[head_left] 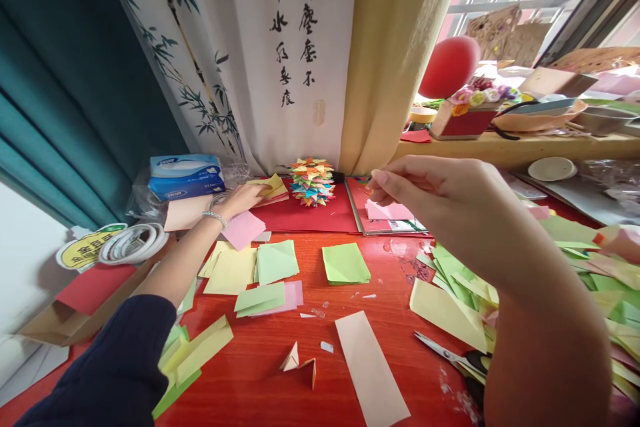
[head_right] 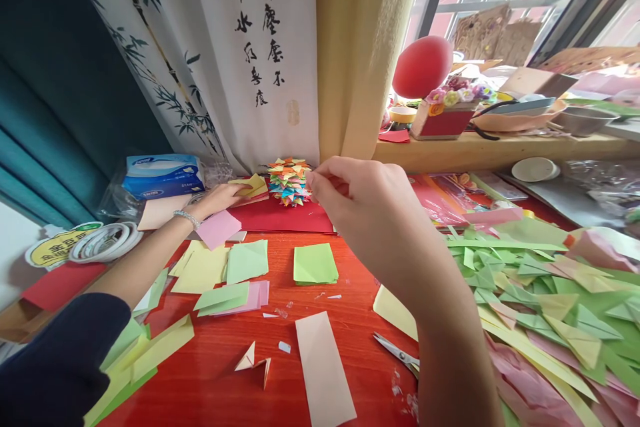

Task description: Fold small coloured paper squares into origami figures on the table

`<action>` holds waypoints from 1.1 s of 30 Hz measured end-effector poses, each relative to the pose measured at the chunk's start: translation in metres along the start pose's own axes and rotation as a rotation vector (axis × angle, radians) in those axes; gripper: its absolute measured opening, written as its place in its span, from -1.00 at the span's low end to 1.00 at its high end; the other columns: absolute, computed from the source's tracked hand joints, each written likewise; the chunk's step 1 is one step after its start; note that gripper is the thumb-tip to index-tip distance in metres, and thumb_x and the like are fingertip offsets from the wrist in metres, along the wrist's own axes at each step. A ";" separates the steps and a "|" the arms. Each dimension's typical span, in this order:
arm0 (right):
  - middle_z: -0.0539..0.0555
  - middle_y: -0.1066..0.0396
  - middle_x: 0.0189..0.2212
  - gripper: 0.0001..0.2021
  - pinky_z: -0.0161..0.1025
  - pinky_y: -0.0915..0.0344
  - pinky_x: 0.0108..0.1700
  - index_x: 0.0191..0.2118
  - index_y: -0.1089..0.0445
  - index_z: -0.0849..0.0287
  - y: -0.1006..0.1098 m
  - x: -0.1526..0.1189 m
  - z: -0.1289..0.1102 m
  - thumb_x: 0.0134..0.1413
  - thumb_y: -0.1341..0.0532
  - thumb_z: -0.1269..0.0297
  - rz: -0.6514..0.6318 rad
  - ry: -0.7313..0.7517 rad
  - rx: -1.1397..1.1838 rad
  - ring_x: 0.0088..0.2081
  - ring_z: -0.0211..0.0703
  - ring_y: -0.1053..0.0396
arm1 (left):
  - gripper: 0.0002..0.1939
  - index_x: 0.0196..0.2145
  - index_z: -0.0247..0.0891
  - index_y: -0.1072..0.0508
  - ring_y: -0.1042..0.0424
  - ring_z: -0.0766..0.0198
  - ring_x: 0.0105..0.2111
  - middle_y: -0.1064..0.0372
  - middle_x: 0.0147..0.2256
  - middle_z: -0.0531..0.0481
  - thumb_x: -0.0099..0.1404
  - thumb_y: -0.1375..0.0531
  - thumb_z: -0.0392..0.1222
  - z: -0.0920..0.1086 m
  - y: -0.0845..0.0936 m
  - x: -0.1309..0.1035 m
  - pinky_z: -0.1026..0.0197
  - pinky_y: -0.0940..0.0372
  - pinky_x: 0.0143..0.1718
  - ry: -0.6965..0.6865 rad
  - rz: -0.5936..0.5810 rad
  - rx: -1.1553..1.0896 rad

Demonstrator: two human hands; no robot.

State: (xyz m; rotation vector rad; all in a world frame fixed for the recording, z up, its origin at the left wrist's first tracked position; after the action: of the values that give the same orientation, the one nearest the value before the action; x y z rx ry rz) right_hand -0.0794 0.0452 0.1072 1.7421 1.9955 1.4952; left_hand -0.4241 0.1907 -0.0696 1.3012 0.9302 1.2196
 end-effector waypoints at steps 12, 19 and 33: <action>0.02 -0.32 -0.60 -0.73 -0.33 -0.12 -0.52 -0.52 -0.37 0.20 -0.005 0.001 -0.004 0.09 -0.07 0.21 -0.025 0.024 0.000 -0.54 -0.28 -0.26 | -0.49 0.18 -0.14 -0.06 -0.34 0.08 -0.05 -0.28 0.03 -0.08 0.26 0.09 -0.28 0.005 0.006 -0.005 0.19 -0.19 -0.09 0.027 0.037 0.102; 0.01 -0.29 -0.62 -0.72 -0.33 -0.10 -0.54 -0.53 -0.35 0.18 -0.006 0.001 -0.006 0.10 -0.07 0.18 -0.030 0.058 0.017 -0.57 -0.30 -0.21 | -0.51 0.07 -0.10 -0.25 -0.31 0.04 -0.03 -0.30 0.01 -0.07 0.16 -0.09 -0.11 0.014 0.007 -0.005 0.21 -0.19 -0.08 -0.017 0.007 0.097; 0.00 -0.28 -0.63 -0.72 -0.32 -0.08 -0.55 -0.54 -0.36 0.19 -0.008 0.001 -0.005 0.10 -0.06 0.22 -0.039 0.041 -0.014 -0.58 -0.30 -0.20 | -0.54 0.07 0.05 -0.26 -0.41 0.20 -0.15 -0.30 0.02 0.16 0.23 0.03 -0.25 -0.006 0.010 0.000 0.32 -0.26 -0.21 0.052 0.034 -0.017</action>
State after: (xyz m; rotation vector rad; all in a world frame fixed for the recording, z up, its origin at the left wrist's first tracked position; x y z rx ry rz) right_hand -0.0880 0.0439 0.1048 1.6705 2.0211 1.5408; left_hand -0.4316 0.1903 -0.0602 1.2819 0.9359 1.2903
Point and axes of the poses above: each hand's wrist, its own x-axis towards the middle knuckle, its own y-axis out of the back of the hand, z = x × y, the point moved 6 cm from there along x, towards the middle knuckle
